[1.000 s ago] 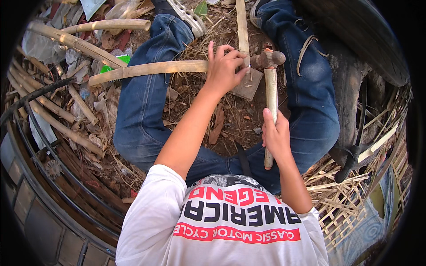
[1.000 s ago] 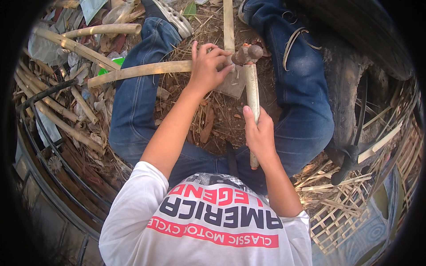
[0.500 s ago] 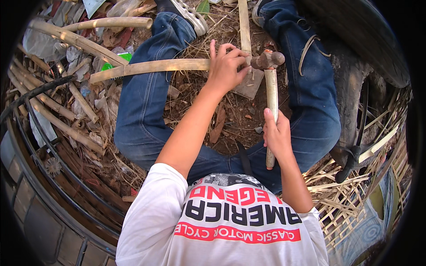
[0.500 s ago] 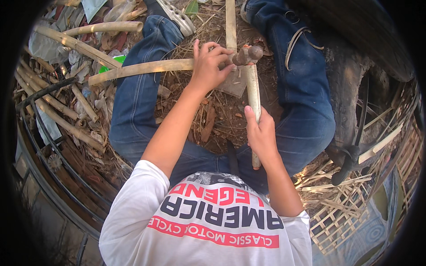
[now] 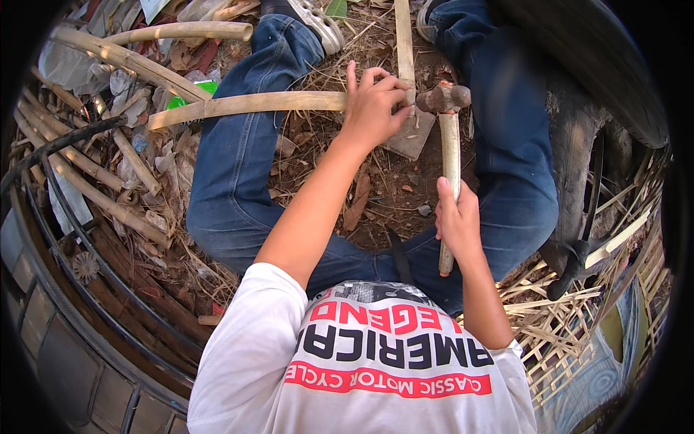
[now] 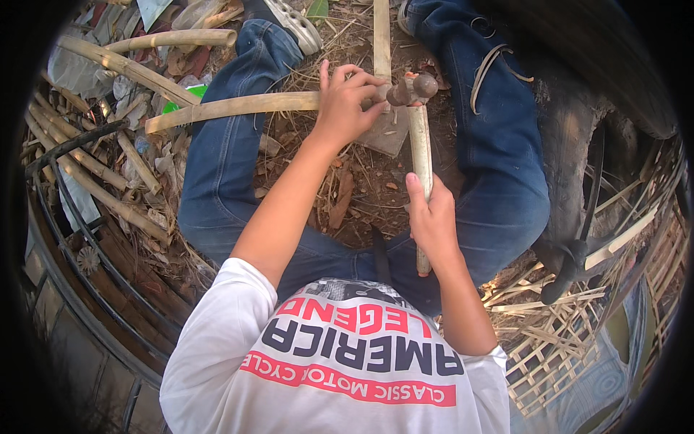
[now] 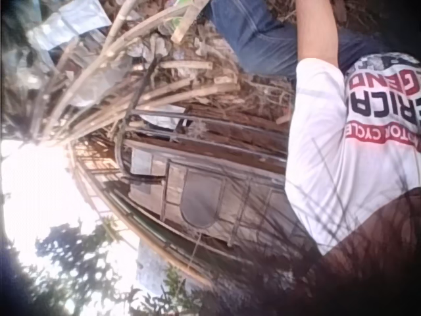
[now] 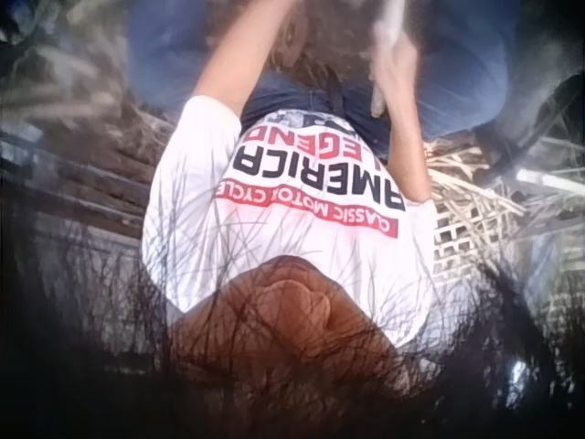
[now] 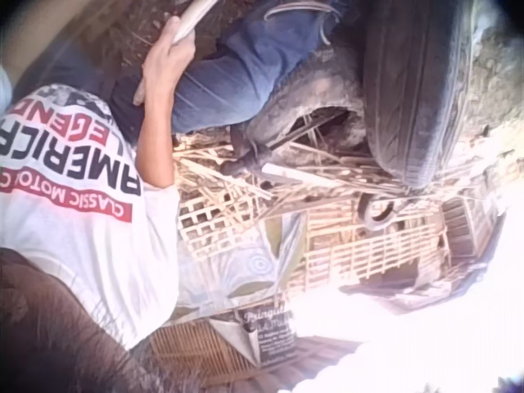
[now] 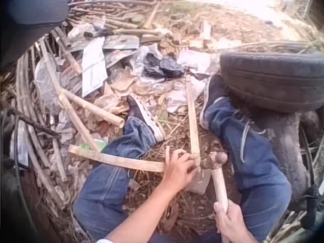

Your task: The person whittles bamboo slats using a machete and then secures them together by hand and with a hammer to form a structural joint.

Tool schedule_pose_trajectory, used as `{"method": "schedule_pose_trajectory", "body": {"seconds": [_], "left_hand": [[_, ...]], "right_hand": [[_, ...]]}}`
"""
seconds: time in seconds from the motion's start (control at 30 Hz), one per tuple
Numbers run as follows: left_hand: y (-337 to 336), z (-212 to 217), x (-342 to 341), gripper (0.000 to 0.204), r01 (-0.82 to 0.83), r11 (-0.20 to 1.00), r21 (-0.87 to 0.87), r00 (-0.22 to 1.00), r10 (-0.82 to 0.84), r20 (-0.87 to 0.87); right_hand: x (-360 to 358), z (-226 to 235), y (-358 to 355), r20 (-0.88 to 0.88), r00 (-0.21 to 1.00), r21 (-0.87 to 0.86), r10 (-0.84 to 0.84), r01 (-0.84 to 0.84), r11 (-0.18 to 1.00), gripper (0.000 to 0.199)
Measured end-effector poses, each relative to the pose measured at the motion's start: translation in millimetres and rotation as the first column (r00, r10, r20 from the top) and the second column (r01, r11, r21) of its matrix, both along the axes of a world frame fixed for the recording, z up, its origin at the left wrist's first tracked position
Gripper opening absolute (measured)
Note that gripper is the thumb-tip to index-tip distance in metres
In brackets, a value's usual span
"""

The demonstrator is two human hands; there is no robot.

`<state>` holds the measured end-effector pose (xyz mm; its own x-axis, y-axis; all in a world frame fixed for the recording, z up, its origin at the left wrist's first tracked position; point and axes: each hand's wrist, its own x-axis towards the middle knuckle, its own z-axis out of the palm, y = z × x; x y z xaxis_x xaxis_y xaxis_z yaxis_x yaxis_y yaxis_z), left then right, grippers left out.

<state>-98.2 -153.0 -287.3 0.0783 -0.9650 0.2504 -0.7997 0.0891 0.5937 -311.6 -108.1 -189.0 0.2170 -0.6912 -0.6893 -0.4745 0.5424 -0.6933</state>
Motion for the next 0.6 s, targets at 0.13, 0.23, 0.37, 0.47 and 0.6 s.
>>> {"method": "schedule_pose_trajectory", "body": {"seconds": [0.13,0.23,0.37,0.47,0.6], "left_hand": [[3.6,2.0,-0.4,0.012,-0.010,0.999,0.034,1.000,0.010,0.002],[-0.2,0.8,1.0,0.013,-0.004,1.000,0.008,1.000,0.004,0.001],[-0.6,0.2,3.2,0.012,0.003,1.000,-0.008,1.000,-0.003,0.004],[0.8,0.1,-0.5,0.012,-0.003,1.000,-0.009,1.000,0.003,-0.010],[4.9,2.1,0.7,0.012,-0.006,1.000,0.017,1.000,0.007,-0.007]], "right_hand": [[-2.9,5.8,0.6,-0.002,1.000,0.019,0.013,-0.013,1.000,0.038],[1.7,3.4,-1.8,-0.001,1.000,0.009,-0.005,0.005,1.000,0.038],[4.7,5.4,-1.7,0.020,1.000,0.021,-0.021,0.020,1.000,0.037],[3.4,3.8,-1.9,-0.004,1.000,0.015,-0.005,0.005,1.000,0.037],[1.4,3.5,1.0,-0.036,0.998,-0.028,0.042,-0.043,0.999,0.038]]}}
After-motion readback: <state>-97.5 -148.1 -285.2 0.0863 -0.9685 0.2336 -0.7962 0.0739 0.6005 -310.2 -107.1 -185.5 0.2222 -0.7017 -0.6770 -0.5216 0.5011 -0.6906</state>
